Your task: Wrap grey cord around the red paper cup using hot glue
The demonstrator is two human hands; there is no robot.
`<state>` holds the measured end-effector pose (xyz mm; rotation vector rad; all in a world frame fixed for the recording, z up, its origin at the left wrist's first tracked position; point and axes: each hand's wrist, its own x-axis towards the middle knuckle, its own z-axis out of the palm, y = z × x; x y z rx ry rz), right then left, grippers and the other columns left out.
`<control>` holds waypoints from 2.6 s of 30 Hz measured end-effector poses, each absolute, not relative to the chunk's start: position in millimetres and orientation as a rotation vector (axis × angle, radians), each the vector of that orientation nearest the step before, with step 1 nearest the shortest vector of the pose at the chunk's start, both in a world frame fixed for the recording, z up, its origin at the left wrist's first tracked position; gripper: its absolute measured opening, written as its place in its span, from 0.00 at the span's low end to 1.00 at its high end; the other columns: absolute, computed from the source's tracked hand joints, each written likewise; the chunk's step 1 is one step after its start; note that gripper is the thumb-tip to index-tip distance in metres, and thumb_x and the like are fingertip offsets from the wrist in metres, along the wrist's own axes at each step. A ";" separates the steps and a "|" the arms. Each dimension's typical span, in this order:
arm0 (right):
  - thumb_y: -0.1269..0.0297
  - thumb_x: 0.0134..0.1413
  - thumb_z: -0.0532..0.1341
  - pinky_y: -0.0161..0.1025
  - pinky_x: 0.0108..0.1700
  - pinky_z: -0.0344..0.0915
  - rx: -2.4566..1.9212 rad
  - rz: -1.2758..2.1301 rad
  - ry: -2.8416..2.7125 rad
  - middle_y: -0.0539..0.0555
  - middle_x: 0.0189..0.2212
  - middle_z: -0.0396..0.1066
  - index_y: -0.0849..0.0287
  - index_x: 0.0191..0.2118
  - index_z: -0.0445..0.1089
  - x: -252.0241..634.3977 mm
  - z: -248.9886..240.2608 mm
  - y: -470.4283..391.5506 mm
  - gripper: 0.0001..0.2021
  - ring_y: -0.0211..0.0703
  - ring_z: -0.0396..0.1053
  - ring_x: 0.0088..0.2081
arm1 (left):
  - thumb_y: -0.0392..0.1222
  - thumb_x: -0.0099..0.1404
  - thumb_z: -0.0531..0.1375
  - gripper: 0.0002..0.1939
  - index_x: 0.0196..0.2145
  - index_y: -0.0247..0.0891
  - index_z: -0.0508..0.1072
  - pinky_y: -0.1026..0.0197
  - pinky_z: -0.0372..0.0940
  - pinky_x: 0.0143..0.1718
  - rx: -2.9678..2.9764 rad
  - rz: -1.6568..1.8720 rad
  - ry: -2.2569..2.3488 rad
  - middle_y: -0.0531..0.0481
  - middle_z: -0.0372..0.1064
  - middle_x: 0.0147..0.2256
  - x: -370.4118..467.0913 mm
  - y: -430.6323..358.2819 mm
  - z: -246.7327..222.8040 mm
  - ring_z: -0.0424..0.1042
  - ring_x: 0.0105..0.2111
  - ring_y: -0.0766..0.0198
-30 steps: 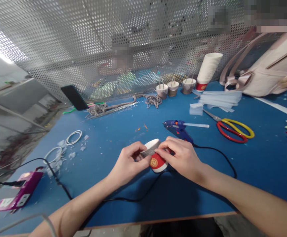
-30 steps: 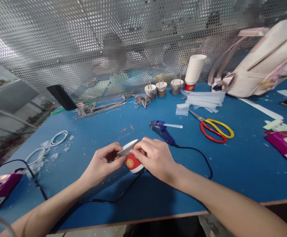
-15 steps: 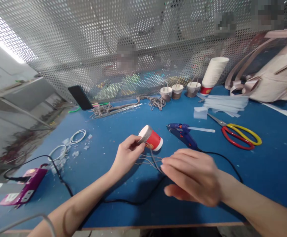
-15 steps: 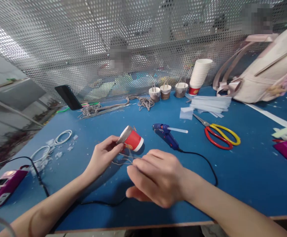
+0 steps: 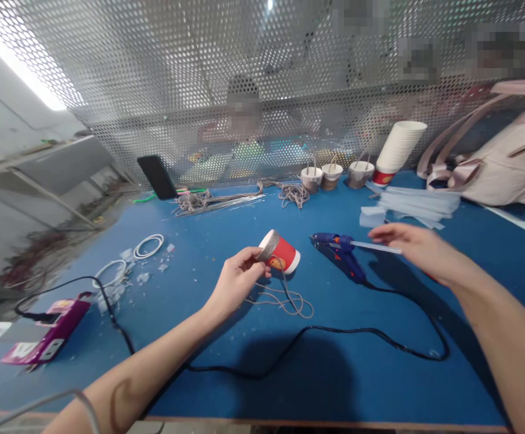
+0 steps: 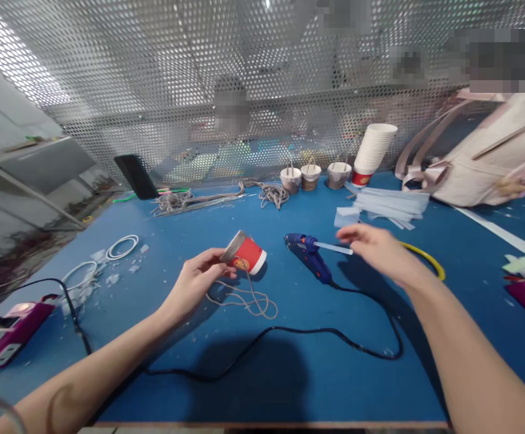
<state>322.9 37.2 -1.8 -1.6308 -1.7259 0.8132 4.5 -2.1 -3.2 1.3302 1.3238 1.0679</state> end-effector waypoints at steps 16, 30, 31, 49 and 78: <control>0.61 0.51 0.57 0.40 0.32 0.68 -1.496 0.620 -1.876 0.51 0.26 0.73 0.59 0.34 0.69 247.7 -49.5 24.9 0.08 0.44 0.71 0.28 | 0.37 0.55 0.58 0.03 0.26 0.35 0.71 0.66 0.60 0.27 1.659 1.103 1.388 0.54 0.65 0.25 5.1 -2.5 -17.8 0.64 0.25 0.68; 0.59 0.58 0.56 0.32 0.23 0.63 -1.059 0.320 -1.998 0.50 0.23 0.71 0.58 0.33 0.65 219.5 -29.9 -31.7 0.08 0.35 0.66 0.19 | 0.33 0.58 0.57 0.05 0.28 0.37 0.73 0.68 0.57 0.27 1.912 1.140 1.411 0.54 0.63 0.26 6.5 -3.3 -20.3 0.62 0.26 0.70; 0.59 0.58 0.56 0.32 0.24 0.63 -1.058 0.321 -1.995 0.50 0.23 0.71 0.58 0.34 0.65 219.8 -31.5 -30.8 0.08 0.35 0.67 0.20 | 0.33 0.58 0.57 0.05 0.28 0.36 0.73 0.68 0.57 0.27 1.916 1.137 1.418 0.54 0.63 0.26 6.8 -3.7 -20.1 0.62 0.26 0.70; 0.64 0.58 0.55 0.33 0.23 0.60 -0.958 0.224 -2.121 0.50 0.20 0.68 0.60 0.32 0.64 219.9 -35.9 -32.2 0.06 0.36 0.66 0.20 | 0.34 0.57 0.57 0.05 0.27 0.37 0.72 0.68 0.58 0.27 1.921 1.124 1.414 0.55 0.64 0.25 9.9 -6.6 -14.7 0.62 0.25 0.69; 0.56 0.55 0.57 0.31 0.20 0.56 -1.248 0.581 -1.924 0.45 0.16 0.62 0.57 0.26 0.65 226.9 -15.2 -32.3 0.12 0.32 0.57 0.17 | 0.36 0.54 0.57 0.03 0.24 0.35 0.68 0.66 0.55 0.26 1.738 1.061 1.343 0.56 0.60 0.23 8.5 -5.8 -6.6 0.59 0.24 0.69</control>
